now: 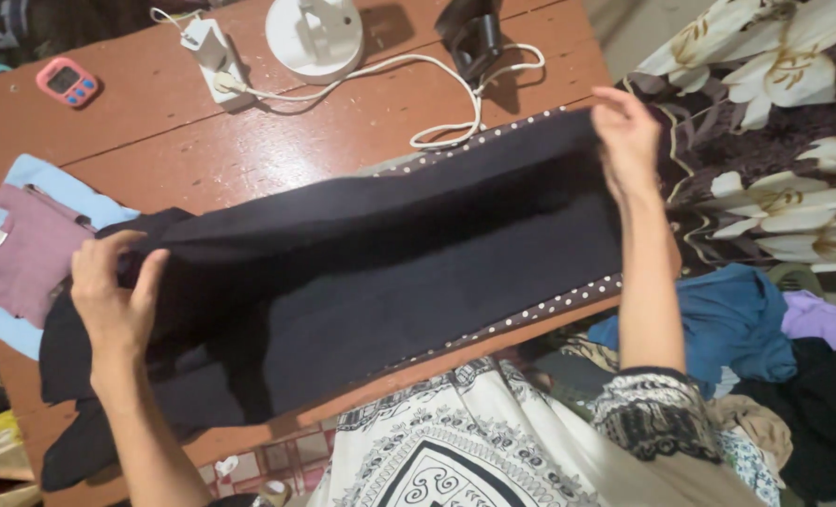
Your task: The person folds a light blue shirt on a polka-dotted ironing board, then irons a black garment using a handheld iron. The folded shirt is placed on a table beside other folded clothes.
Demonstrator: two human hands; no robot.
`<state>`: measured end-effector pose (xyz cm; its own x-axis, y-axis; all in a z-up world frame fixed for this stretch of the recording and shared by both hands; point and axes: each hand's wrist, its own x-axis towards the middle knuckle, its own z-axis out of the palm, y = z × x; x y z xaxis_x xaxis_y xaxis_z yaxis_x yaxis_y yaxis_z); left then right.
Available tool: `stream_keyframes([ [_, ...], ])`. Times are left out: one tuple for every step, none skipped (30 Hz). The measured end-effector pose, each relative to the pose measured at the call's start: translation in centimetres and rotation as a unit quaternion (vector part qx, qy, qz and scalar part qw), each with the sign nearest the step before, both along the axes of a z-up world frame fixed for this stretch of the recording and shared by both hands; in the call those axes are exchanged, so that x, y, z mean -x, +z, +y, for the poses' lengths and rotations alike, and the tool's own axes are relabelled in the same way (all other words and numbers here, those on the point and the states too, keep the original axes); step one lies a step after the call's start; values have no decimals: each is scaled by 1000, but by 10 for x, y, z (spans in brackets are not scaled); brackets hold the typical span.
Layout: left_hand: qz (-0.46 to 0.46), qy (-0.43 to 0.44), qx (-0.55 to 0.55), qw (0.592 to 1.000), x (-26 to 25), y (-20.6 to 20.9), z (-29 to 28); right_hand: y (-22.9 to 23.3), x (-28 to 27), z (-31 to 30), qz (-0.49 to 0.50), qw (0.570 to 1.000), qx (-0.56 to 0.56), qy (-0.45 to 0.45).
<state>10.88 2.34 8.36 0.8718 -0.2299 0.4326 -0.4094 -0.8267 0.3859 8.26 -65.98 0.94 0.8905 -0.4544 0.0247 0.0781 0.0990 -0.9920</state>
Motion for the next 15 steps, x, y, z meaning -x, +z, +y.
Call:
stream_keyframes([
  [6,-6,-26,1000,2,0,-2,-6,1,8,21,998,21,59],
  [21,2,-36,999,3,-2,-5,-11,0,15,39,991,42,118],
  [36,11,-45,998,5,-7,-7,-17,1,21,55,978,127,154],
  [53,20,-55,997,8,-13,-8,-22,4,26,72,956,210,190],
  [43,18,-56,997,10,-19,-6,-26,6,28,113,948,218,203],
  [34,17,-56,998,12,-24,-4,-29,8,29,154,937,226,216],
  [25,16,-56,998,13,-28,-1,-31,9,30,194,925,233,229],
  [45,20,-25,998,13,-30,1,-31,9,29,175,926,241,232],
  [64,23,6,998,13,-29,1,-31,9,29,156,927,248,234],
  [82,26,38,996,13,-27,0,-30,7,29,136,927,256,236],
  [86,23,25,996,15,-22,-2,-29,4,29,131,926,265,233],
  [89,18,13,996,16,-16,-4,-28,-1,30,126,926,274,229],
  [91,13,1,996,16,-11,-9,-25,-6,31,120,925,284,224],
  [97,10,-21,995,16,-10,-14,-23,-10,32,123,919,306,218],
  [102,8,-44,994,15,-10,-18,-22,-16,35,125,912,328,212],
])
